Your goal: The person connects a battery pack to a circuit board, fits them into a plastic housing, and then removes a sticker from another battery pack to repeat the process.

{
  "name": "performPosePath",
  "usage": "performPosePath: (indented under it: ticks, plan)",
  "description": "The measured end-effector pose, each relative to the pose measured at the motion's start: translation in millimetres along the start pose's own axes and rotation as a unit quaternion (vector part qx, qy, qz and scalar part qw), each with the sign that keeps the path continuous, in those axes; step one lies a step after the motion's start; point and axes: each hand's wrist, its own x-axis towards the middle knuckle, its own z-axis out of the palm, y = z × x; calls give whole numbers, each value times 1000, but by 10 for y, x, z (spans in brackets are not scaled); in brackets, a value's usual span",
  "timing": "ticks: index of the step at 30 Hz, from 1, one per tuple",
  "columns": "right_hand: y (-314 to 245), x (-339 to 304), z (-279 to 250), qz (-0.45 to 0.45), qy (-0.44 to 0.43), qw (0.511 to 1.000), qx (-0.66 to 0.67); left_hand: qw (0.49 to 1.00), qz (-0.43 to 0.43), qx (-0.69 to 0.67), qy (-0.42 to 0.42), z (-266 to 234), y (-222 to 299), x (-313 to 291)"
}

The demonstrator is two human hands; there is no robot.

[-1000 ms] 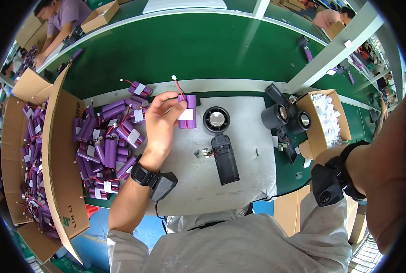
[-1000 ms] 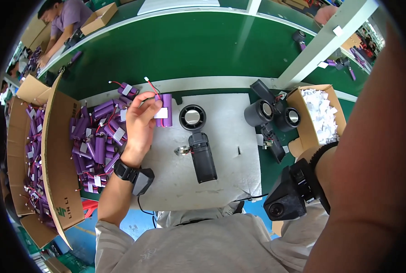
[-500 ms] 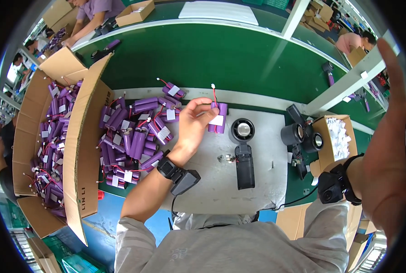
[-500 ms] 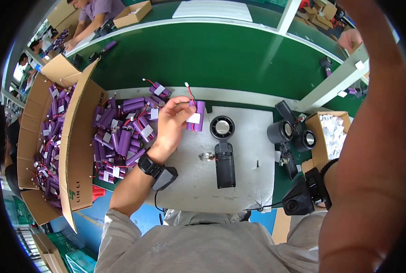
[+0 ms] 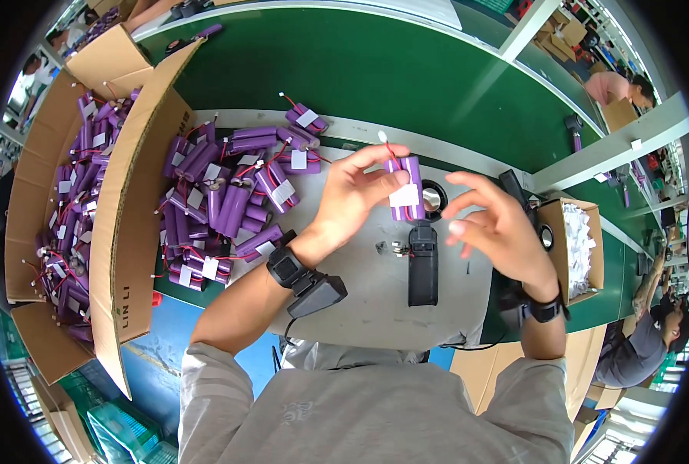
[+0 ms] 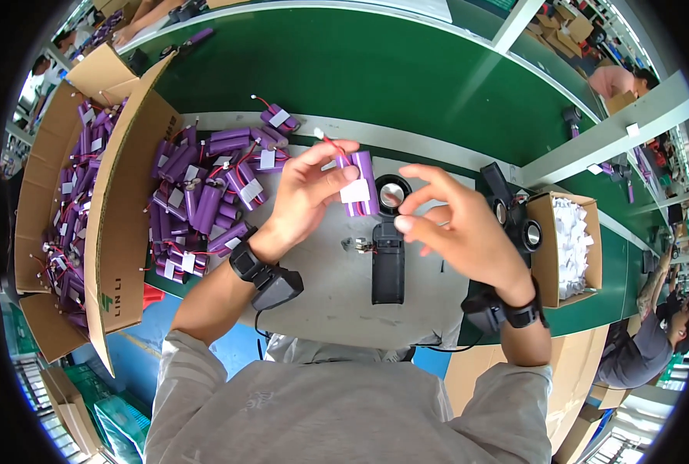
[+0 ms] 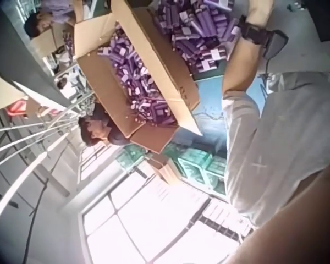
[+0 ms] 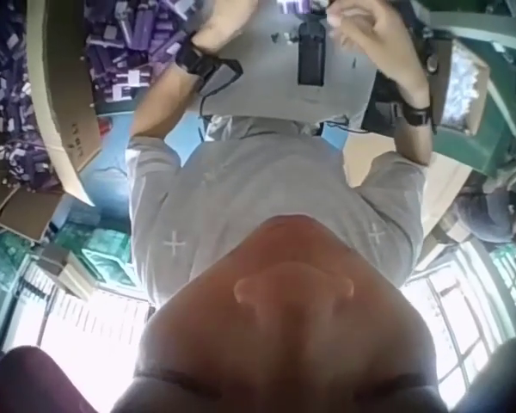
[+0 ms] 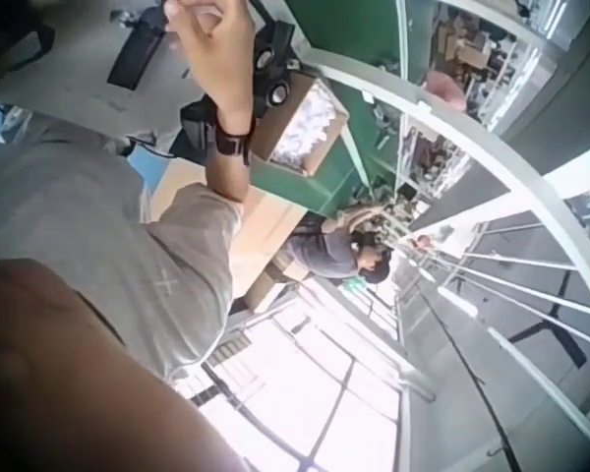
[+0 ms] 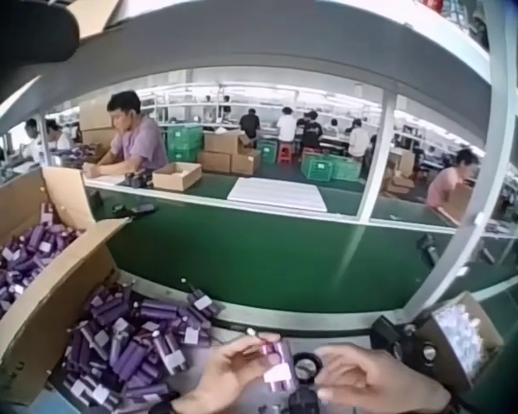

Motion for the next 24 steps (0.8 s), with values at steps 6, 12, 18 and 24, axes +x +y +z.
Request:
performPosePath:
  ticks: [6, 12, 18, 24]
  plan:
    - [533, 169, 363, -122, 59, 988, 76, 991, 34, 95, -89, 177, -251, -146]
    - [819, 266, -15, -41, 91, 994, 44, 888, 90, 443, -85, 148, -104, -36]
    - [1212, 432, -12, -19, 92, 991, -91, 816, -8, 502, -288, -22, -365, 75]
    - [1353, 642, 122, -80, 195, 976, -59, 855, -31, 460, -237, -175, -523, 271]
